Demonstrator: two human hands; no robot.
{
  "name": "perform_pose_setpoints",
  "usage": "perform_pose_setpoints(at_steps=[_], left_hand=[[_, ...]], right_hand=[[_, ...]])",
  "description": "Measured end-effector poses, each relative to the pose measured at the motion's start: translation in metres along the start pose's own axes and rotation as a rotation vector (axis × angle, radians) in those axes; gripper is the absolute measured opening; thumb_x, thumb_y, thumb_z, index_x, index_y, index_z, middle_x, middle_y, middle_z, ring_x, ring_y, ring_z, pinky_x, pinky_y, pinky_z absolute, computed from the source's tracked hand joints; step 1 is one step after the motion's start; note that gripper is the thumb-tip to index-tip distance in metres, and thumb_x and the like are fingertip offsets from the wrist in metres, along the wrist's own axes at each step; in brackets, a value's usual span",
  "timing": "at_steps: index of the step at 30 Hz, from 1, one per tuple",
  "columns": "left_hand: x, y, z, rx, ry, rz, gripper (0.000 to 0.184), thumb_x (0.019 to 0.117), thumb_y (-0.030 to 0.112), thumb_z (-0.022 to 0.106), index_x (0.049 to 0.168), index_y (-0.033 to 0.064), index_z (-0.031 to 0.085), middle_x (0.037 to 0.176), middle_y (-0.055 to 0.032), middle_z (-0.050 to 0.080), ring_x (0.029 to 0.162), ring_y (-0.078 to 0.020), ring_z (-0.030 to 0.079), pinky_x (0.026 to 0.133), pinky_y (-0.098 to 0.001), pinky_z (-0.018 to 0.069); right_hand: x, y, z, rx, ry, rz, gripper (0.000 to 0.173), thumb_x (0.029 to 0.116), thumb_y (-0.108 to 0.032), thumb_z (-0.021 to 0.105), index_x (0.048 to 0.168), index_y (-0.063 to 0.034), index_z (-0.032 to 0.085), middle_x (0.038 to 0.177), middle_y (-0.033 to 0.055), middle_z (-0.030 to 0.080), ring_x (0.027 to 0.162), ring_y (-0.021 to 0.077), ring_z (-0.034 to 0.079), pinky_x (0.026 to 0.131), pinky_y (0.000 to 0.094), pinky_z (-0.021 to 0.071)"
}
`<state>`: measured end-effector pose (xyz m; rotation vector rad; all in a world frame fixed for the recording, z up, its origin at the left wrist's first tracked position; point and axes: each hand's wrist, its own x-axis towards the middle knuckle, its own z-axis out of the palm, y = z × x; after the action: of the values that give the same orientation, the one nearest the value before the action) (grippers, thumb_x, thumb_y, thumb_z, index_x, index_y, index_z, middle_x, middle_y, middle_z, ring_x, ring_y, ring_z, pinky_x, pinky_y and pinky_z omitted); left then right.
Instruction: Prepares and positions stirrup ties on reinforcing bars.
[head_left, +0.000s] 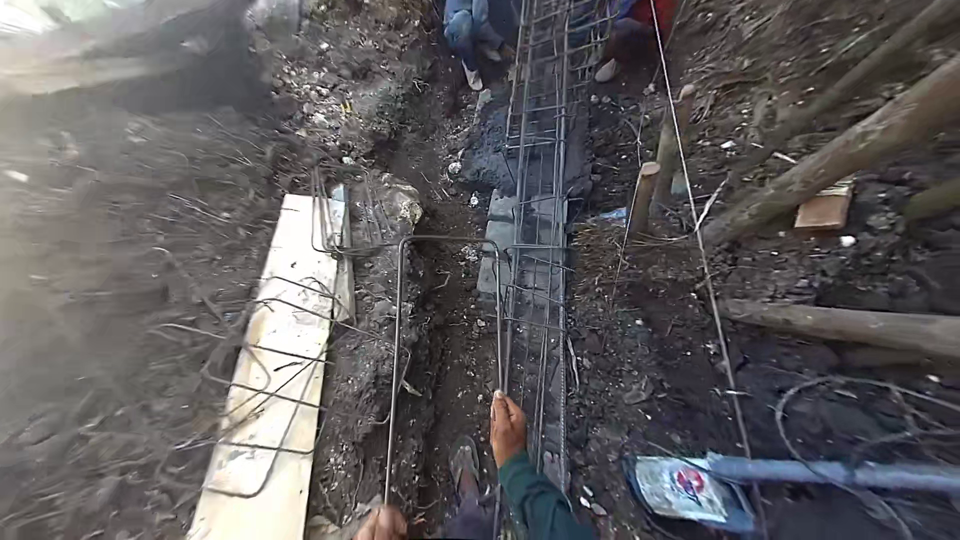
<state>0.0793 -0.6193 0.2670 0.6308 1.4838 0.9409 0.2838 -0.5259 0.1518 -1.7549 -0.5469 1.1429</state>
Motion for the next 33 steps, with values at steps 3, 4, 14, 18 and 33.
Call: perform_pose_setpoints(at_steps=[3, 4, 14, 18, 33], left_hand=[[0.071, -0.046, 0.001, 0.475, 0.171, 0.062, 0.036, 0.1012, 0.031, 0.051, 0.078, 0.0042, 0.060, 0.056, 0.0074, 0.048, 0.049, -0.0030, 0.047, 0.051, -0.0272, 0.0451], [0.096, -0.060, 0.000, 0.561, 0.225, 0.096, 0.036, 0.0998, 0.030, 0.053, 0.079, 0.0014, 0.062, 0.056, 0.0058, 0.048, 0.049, -0.0034, 0.047, 0.052, -0.0283, 0.0455], [0.200, -0.232, 0.030, 0.588, 0.290, 0.095, 0.034, 0.0979, 0.036, 0.057, 0.081, 0.0065, 0.060, 0.055, 0.0113, 0.041, 0.045, 0.0027, 0.039, 0.046, -0.0191, 0.0375], [0.193, -0.272, 0.034, 0.656, 0.322, 0.023, 0.044, 0.1007, 0.038, 0.051, 0.086, 0.0005, 0.066, 0.055, 0.0040, 0.046, 0.046, -0.0048, 0.045, 0.047, -0.0273, 0.0413], [0.258, -0.393, 0.020, 0.790, 0.291, -0.136, 0.041, 0.1000, 0.034, 0.059, 0.103, -0.0054, 0.070, 0.066, -0.0102, 0.062, 0.058, -0.0234, 0.061, 0.061, -0.0456, 0.0527]], right_hand=[[0.049, 0.044, 0.029, -0.077, -0.044, 0.113, 0.046, 0.1109, -0.029, 0.038, 0.094, 0.0045, 0.065, 0.062, 0.0007, 0.043, 0.051, 0.0118, 0.039, 0.052, 0.0342, 0.0401], [0.067, 0.056, 0.039, -0.088, -0.120, 0.185, 0.048, 0.1127, -0.031, 0.032, 0.092, 0.0025, 0.061, 0.062, 0.0004, 0.041, 0.048, 0.0121, 0.038, 0.049, 0.0335, 0.0403], [0.190, 0.158, 0.077, -0.455, -0.309, 0.622, 0.065, 0.1138, -0.046, 0.017, 0.135, 0.0010, 0.057, 0.110, 0.0226, 0.068, 0.099, 0.0326, 0.066, 0.091, 0.0502, 0.0509], [0.193, 0.215, 0.077, -0.535, -0.297, 0.749, 0.069, 0.1123, -0.051, 0.020, 0.141, 0.0030, 0.052, 0.125, 0.0276, 0.064, 0.113, 0.0384, 0.062, 0.098, 0.0543, 0.0472], [0.237, 0.289, 0.130, -1.547, -0.898, 0.600, 0.042, 0.1108, -0.021, 0.043, 0.136, 0.0088, 0.058, 0.151, 0.0293, 0.048, 0.146, 0.0427, 0.040, 0.119, 0.0585, 0.0316]])
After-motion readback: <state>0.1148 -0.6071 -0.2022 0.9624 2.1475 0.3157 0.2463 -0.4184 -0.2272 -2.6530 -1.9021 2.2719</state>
